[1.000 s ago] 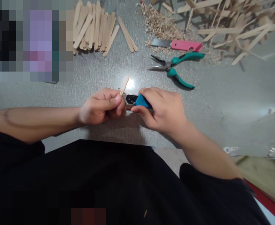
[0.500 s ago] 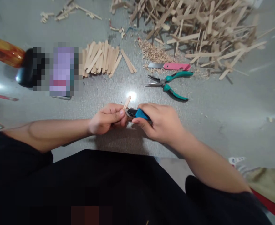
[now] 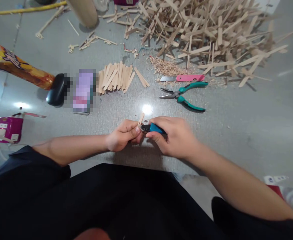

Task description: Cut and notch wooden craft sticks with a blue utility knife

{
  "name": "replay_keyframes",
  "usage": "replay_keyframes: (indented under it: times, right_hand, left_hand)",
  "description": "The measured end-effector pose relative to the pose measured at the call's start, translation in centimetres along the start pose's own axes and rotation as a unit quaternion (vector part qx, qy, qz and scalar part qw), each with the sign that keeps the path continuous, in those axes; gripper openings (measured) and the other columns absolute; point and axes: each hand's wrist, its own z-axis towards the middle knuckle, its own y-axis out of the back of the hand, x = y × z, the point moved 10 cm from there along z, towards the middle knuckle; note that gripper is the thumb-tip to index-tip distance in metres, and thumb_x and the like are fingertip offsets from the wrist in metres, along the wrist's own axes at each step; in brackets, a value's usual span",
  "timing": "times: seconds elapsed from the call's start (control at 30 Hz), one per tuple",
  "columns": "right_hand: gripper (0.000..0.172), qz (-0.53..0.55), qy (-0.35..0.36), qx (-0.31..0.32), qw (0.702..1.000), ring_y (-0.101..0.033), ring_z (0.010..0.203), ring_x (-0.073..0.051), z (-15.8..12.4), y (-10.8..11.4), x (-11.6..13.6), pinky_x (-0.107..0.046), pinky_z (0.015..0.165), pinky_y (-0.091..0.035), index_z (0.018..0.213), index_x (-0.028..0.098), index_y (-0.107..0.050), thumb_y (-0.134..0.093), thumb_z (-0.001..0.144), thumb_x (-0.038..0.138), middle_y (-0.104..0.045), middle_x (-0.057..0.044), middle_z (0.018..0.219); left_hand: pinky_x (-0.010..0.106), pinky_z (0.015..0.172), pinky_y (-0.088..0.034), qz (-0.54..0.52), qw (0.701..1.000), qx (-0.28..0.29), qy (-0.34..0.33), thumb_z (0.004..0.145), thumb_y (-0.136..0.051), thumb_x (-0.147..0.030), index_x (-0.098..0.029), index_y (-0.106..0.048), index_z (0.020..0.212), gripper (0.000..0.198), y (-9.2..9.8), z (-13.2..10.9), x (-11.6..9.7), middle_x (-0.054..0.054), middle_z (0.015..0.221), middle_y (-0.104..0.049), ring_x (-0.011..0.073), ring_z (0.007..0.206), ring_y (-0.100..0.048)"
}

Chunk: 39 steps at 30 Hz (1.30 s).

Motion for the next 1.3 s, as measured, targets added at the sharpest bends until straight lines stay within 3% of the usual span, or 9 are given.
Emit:
replay_keyframes:
  times: [0.13, 0.37, 0.63, 0.87, 1.07, 1.3]
  right_hand:
    - [0.037, -0.032, 0.016, -0.016, 0.999, -0.076, 0.075, -0.024, -0.3, -0.2, 0.0, -0.038, 0.07, -0.053, 0.11, 0.023, -0.077, -0.067, 0.123, 0.057, -0.083, -0.006, 0.091]
    - [0.058, -0.144, 0.028, -0.068, 0.987, -0.078, 0.076, -0.027, -0.3, 0.4, 0.3, -0.041, 0.069, -0.047, 0.117, 0.022, -0.081, -0.054, 0.125, 0.073, -0.084, -0.009, 0.092]
    - [0.052, -0.196, 0.071, -0.103, 0.973, -0.081, 0.081, -0.03, -0.3, 1.1, 1.1, -0.045, 0.077, -0.053, 0.121, 0.019, -0.083, -0.066, 0.123, 0.068, -0.09, -0.011, 0.102]
    - [0.044, -0.216, 0.111, -0.122, 0.962, -0.078, 0.078, -0.027, -0.2, 1.4, 1.1, -0.05, 0.095, -0.054, 0.125, 0.022, -0.082, -0.072, 0.121, 0.065, -0.087, -0.007, 0.093]
    - [0.049, -0.194, 0.115, -0.102, 0.969, -0.08, 0.086, -0.028, -0.3, 1.3, 1.0, -0.044, 0.081, -0.056, 0.129, 0.02, -0.084, -0.075, 0.118, 0.067, -0.087, -0.01, 0.098]
    - [0.048, -0.205, 0.13, -0.088, 0.966, -0.078, 0.081, -0.027, -0.2, 1.3, 1.3, -0.042, 0.071, -0.054, 0.128, 0.016, -0.082, -0.076, 0.119, 0.063, -0.086, -0.011, 0.098]
  left_hand:
    - [0.022, 0.05, -0.027, -0.006, 1.0, 0.004, 0.0, 0.108, -0.084, -0.069, -0.019, -0.064, 0.078, 0.062, 0.1, 0.0, 0.2, -0.008, 0.054, -0.044, 0.0062, 0.047, -0.033]
    - [0.022, 0.048, -0.023, -0.043, 0.999, 0.007, -0.03, 0.114, -0.076, -0.068, -0.022, -0.062, 0.086, 0.056, 0.1, 0.1, 0.2, -0.012, 0.056, -0.035, 0.0063, 0.046, -0.027]
    - [0.021, 0.048, -0.023, -0.059, 0.998, 0.008, -0.032, 0.115, -0.076, -0.065, -0.021, -0.064, 0.087, 0.054, 0.2, 0.2, 0.0, -0.012, 0.055, -0.036, 0.0061, 0.046, -0.026]
    - [0.021, 0.047, -0.021, -0.065, 0.997, 0.003, -0.038, 0.116, -0.076, -0.063, -0.021, -0.064, 0.088, 0.053, 0.4, 0.2, 0.0, -0.013, 0.056, -0.034, 0.0059, 0.046, -0.024]
    - [0.021, 0.047, -0.022, -0.065, 0.997, -0.007, -0.036, 0.115, -0.078, -0.064, -0.021, -0.064, 0.088, 0.053, 0.5, 0.3, 0.2, -0.013, 0.055, -0.035, 0.0055, 0.046, -0.025]
    - [0.021, 0.047, -0.022, -0.055, 0.998, -0.022, -0.031, 0.112, -0.082, -0.067, -0.02, -0.064, 0.087, 0.056, 0.5, 0.3, 0.2, -0.012, 0.055, -0.037, 0.0054, 0.046, -0.028]
